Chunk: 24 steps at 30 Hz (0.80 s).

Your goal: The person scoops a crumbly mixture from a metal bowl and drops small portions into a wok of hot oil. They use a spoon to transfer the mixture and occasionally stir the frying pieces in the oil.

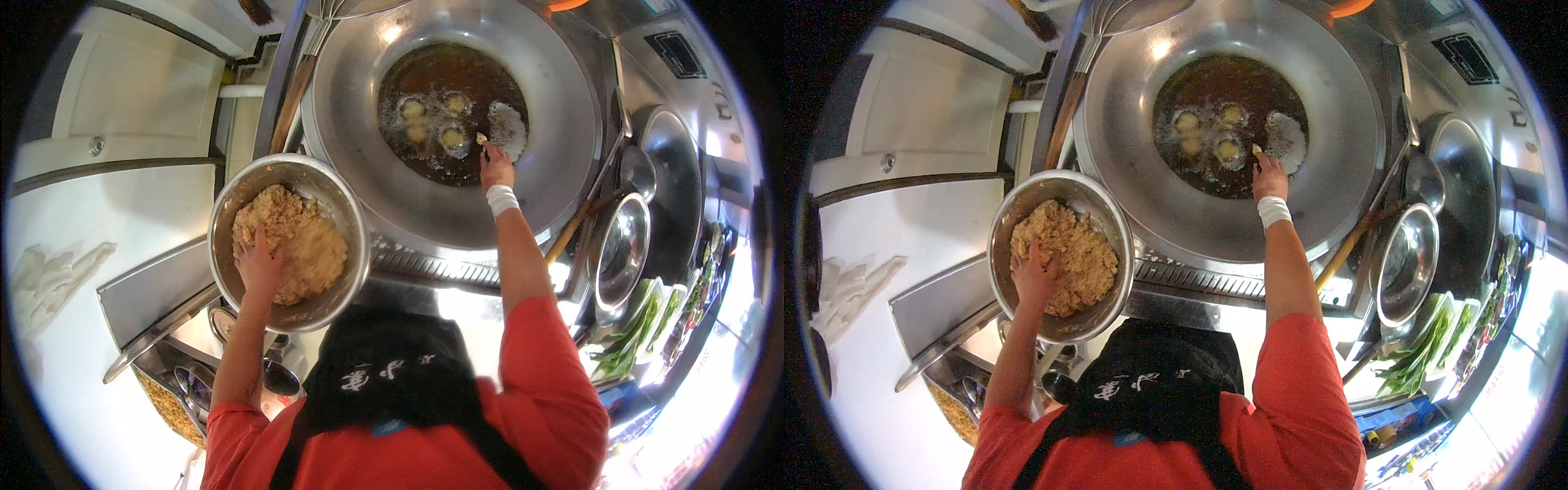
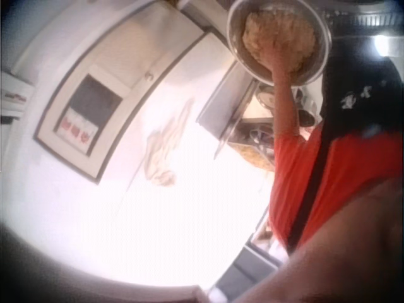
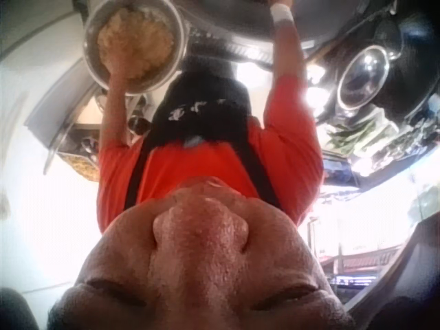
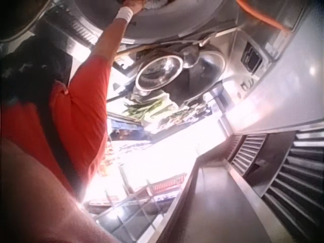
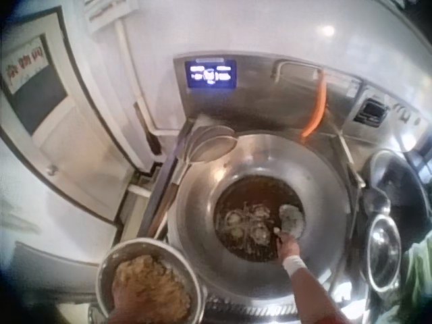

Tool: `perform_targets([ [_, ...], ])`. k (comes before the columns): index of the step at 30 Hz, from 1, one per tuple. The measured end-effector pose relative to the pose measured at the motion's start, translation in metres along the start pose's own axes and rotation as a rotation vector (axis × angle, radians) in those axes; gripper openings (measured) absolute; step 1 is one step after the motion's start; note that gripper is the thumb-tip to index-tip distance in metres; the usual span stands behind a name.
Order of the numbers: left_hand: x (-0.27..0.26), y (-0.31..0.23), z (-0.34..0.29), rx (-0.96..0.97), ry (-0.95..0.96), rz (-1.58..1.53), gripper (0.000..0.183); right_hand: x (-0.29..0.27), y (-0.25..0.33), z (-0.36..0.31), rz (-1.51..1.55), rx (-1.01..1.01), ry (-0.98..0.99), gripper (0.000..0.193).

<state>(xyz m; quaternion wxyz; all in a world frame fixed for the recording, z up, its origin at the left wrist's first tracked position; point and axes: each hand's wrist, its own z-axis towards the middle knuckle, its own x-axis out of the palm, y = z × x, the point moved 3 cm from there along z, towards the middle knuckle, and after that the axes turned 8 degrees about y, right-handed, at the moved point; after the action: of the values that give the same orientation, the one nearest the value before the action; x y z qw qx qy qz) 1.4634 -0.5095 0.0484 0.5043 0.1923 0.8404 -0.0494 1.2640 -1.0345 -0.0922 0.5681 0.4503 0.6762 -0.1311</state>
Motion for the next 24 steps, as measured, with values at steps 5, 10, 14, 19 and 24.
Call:
perform_targets([
  [5,0.006,0.001,0.002,-0.074,0.104,0.011,0.084,0.014,-0.008,0.014,-0.19,-0.038,-0.008,0.04],
  [10,0.002,0.006,0.003,0.114,-0.11,-0.034,0.063,0.006,-0.012,0.011,-0.205,-0.067,-0.046,0.043],
  [14,0.003,0.015,0.012,0.011,0.123,-0.113,0.057,0.001,-0.019,0.01,-0.303,-0.044,-0.038,0.046],
  [19,-0.004,0.025,0.001,0.079,0.013,-0.244,0.048,-0.012,-0.016,0.007,-0.072,-0.053,-0.086,0.042],
  [24,-0.007,0.053,-0.004,0.135,-0.156,-0.505,0.047,-0.038,0.011,-0.056,0.166,-0.04,-0.337,0.036],
])
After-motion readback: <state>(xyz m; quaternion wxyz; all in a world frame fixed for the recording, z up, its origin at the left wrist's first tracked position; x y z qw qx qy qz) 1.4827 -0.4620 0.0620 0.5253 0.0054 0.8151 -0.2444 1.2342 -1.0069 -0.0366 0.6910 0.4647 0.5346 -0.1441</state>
